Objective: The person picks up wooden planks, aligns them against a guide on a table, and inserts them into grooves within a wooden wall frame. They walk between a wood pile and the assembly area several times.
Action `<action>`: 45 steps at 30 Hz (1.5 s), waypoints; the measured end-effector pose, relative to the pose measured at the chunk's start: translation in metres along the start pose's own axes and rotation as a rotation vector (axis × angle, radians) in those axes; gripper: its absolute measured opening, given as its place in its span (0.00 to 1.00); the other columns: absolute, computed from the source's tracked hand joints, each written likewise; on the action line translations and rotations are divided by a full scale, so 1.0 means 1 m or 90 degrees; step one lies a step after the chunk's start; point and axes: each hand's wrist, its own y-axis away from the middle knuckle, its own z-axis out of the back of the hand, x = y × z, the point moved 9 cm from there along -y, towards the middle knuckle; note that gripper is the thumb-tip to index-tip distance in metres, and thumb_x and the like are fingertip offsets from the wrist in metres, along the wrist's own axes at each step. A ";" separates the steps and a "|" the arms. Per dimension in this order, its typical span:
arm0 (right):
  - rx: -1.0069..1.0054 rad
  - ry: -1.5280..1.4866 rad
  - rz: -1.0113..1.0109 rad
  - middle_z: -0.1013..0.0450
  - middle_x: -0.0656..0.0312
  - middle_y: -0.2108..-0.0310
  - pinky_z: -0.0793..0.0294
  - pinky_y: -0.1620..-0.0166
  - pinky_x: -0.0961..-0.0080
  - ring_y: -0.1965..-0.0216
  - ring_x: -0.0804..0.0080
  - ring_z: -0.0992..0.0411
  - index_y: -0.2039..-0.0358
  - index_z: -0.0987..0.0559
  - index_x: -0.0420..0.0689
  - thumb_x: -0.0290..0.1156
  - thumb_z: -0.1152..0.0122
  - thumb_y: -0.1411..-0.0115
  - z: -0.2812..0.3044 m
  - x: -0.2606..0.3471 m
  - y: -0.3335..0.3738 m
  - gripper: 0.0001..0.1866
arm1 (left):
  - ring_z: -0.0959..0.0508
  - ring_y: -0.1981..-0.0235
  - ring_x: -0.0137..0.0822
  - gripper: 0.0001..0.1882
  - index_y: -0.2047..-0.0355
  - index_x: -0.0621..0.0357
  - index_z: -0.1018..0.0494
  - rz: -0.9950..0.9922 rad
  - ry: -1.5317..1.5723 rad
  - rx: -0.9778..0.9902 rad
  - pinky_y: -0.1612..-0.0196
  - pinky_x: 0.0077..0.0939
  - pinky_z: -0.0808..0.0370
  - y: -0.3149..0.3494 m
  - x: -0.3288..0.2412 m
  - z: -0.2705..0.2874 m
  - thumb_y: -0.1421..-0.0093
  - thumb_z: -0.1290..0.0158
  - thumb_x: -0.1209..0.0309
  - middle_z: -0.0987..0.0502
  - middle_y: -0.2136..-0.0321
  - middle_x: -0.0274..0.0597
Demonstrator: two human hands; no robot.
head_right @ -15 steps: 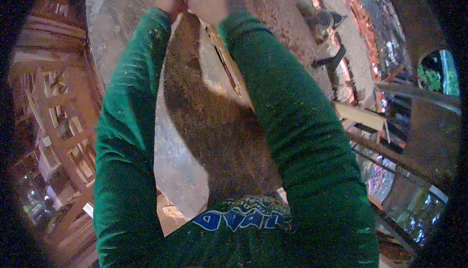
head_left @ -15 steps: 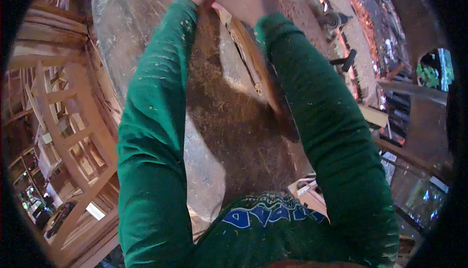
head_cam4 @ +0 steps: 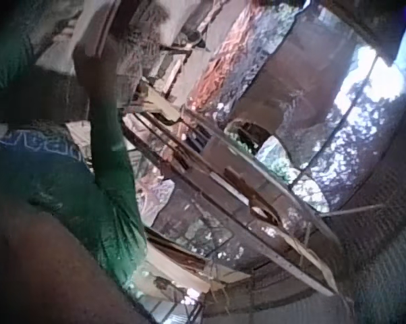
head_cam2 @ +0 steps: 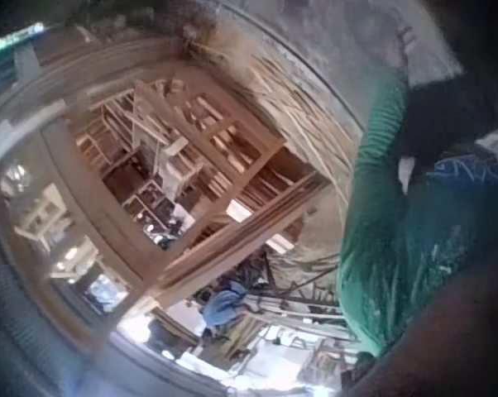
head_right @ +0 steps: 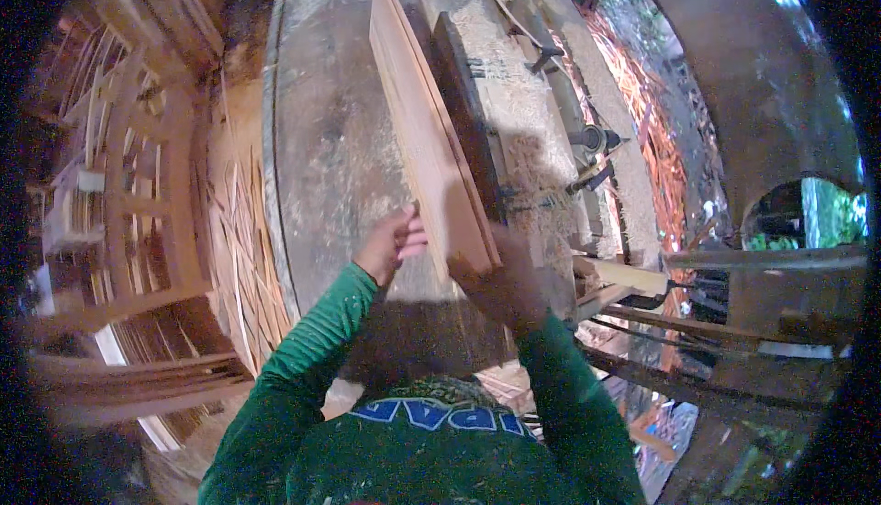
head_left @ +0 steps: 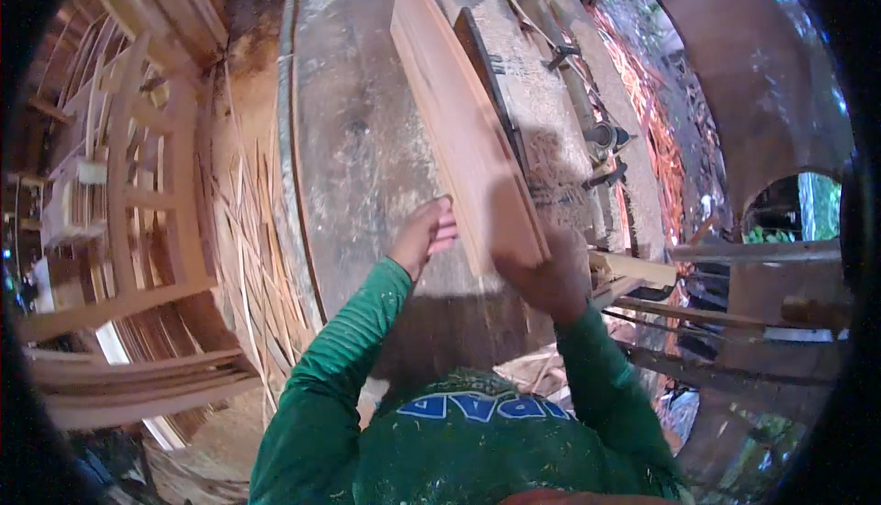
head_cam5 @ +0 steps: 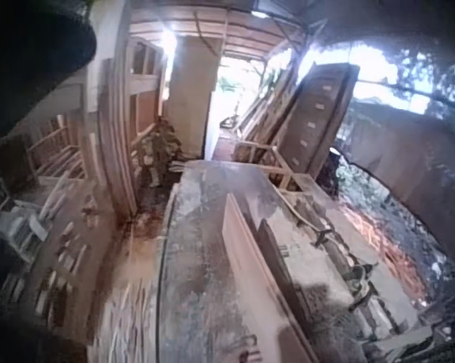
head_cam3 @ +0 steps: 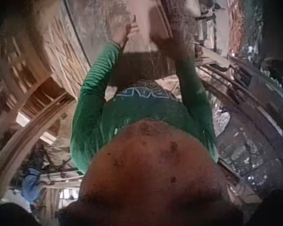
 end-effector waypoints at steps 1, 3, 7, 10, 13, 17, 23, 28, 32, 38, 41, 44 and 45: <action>0.026 0.014 -0.074 0.18 0.57 0.65 0.20 0.59 0.68 0.63 0.67 0.20 0.54 0.18 0.40 0.37 0.29 0.43 0.000 -0.007 0.036 0.20 | 0.18 0.57 0.36 0.25 0.43 0.58 0.29 0.041 0.069 0.026 0.52 0.34 0.19 0.013 0.018 -0.002 0.32 0.44 0.54 0.19 0.52 0.45; -0.013 -0.071 -0.194 0.18 0.55 0.58 0.19 0.54 0.69 0.57 0.69 0.20 0.48 0.21 0.37 0.37 0.26 0.43 0.011 -0.026 0.102 0.26 | 0.18 0.51 0.39 0.28 0.39 0.58 0.31 0.088 0.227 0.104 0.47 0.38 0.20 0.042 0.047 -0.012 0.33 0.42 0.55 0.21 0.48 0.46; -0.248 -0.220 -0.120 0.19 0.58 0.57 0.19 0.54 0.68 0.56 0.67 0.20 0.45 0.23 0.35 0.36 0.24 0.43 0.037 -0.046 0.194 0.29 | 0.21 0.43 0.46 0.30 0.35 0.62 0.36 0.095 0.251 0.200 0.38 0.49 0.24 0.096 0.073 -0.031 0.35 0.41 0.65 0.23 0.44 0.48; -0.331 -0.410 -0.191 0.20 0.61 0.58 0.19 0.55 0.70 0.58 0.70 0.21 0.46 0.24 0.36 0.35 0.24 0.42 0.014 -0.092 0.248 0.28 | 0.21 0.43 0.44 0.32 0.35 0.63 0.36 0.101 0.183 0.208 0.37 0.47 0.25 0.142 0.095 -0.027 0.37 0.39 0.69 0.24 0.43 0.48; -0.219 -0.579 -0.331 0.22 0.61 0.56 0.19 0.57 0.74 0.60 0.76 0.23 0.48 0.24 0.38 0.36 0.27 0.40 -0.036 -0.131 0.293 0.24 | 0.18 0.47 0.44 0.32 0.37 0.65 0.33 0.097 0.081 0.138 0.39 0.42 0.23 0.166 0.104 -0.006 0.40 0.37 0.71 0.20 0.47 0.48; -0.114 -0.793 -0.441 0.23 0.61 0.54 0.17 0.55 0.66 0.57 0.68 0.22 0.46 0.25 0.41 0.31 0.36 0.34 -0.111 -0.166 0.333 0.18 | 0.15 0.53 0.44 0.26 0.43 0.66 0.27 -0.003 -0.056 0.060 0.46 0.38 0.20 0.200 0.095 0.007 0.40 0.37 0.69 0.16 0.55 0.49; 0.219 -0.630 -0.407 0.23 0.57 0.50 0.20 0.50 0.68 0.50 0.69 0.23 0.39 0.28 0.42 0.41 0.53 0.24 -0.191 -0.165 0.361 0.20 | 0.15 0.60 0.53 0.27 0.53 0.70 0.22 -0.172 -0.619 -0.090 0.56 0.45 0.20 0.286 0.072 -0.029 0.44 0.37 0.58 0.16 0.65 0.61; 0.287 -0.471 -0.247 0.24 0.63 0.64 0.22 0.61 0.72 0.63 0.72 0.24 0.46 0.27 0.44 0.39 0.43 0.34 -0.193 -0.163 0.399 0.19 | 0.17 0.59 0.62 0.48 0.33 0.77 0.44 -0.207 -0.716 -0.054 0.53 0.47 0.20 0.363 0.097 -0.071 0.45 0.38 0.56 0.18 0.65 0.65; 0.409 -0.773 -0.336 0.23 0.59 0.63 0.23 0.63 0.73 0.64 0.69 0.23 0.51 0.25 0.45 0.56 0.53 0.26 -0.238 -0.184 0.436 0.25 | 0.17 0.60 0.64 0.61 0.29 0.80 0.64 -0.022 -0.644 0.019 0.54 0.48 0.19 0.411 0.160 -0.088 0.45 0.37 0.56 0.19 0.64 0.71; 0.489 -0.779 -0.399 0.22 0.58 0.63 0.23 0.65 0.73 0.65 0.68 0.23 0.51 0.25 0.45 0.59 0.56 0.26 -0.275 -0.210 0.504 0.28 | 0.17 0.61 0.65 0.55 0.31 0.85 0.61 -0.126 -0.796 -0.071 0.55 0.52 0.19 0.455 0.213 -0.089 0.44 0.39 0.62 0.19 0.65 0.72; 0.502 -0.746 -0.437 0.22 0.58 0.63 0.23 0.66 0.73 0.65 0.68 0.23 0.51 0.25 0.45 0.60 0.57 0.26 -0.285 -0.204 0.524 0.29 | 0.18 0.63 0.67 0.42 0.36 0.82 0.46 -0.169 -0.814 -0.139 0.56 0.55 0.20 0.482 0.227 -0.067 0.44 0.42 0.68 0.19 0.67 0.68; 0.464 -0.666 -0.477 0.22 0.57 0.63 0.23 0.66 0.74 0.66 0.67 0.23 0.51 0.25 0.45 0.62 0.59 0.26 -0.286 -0.193 0.522 0.30 | 0.18 0.65 0.64 0.25 0.49 0.73 0.35 -0.227 -0.744 -0.160 0.60 0.53 0.21 0.520 0.228 -0.042 0.43 0.44 0.70 0.19 0.70 0.64; 0.399 -0.602 -0.512 0.22 0.57 0.63 0.23 0.67 0.74 0.66 0.67 0.23 0.51 0.25 0.45 0.62 0.59 0.26 -0.282 -0.196 0.517 0.31 | 0.18 0.66 0.65 0.24 0.49 0.72 0.35 -0.254 -0.778 -0.169 0.60 0.54 0.21 0.536 0.225 -0.036 0.43 0.44 0.70 0.20 0.71 0.64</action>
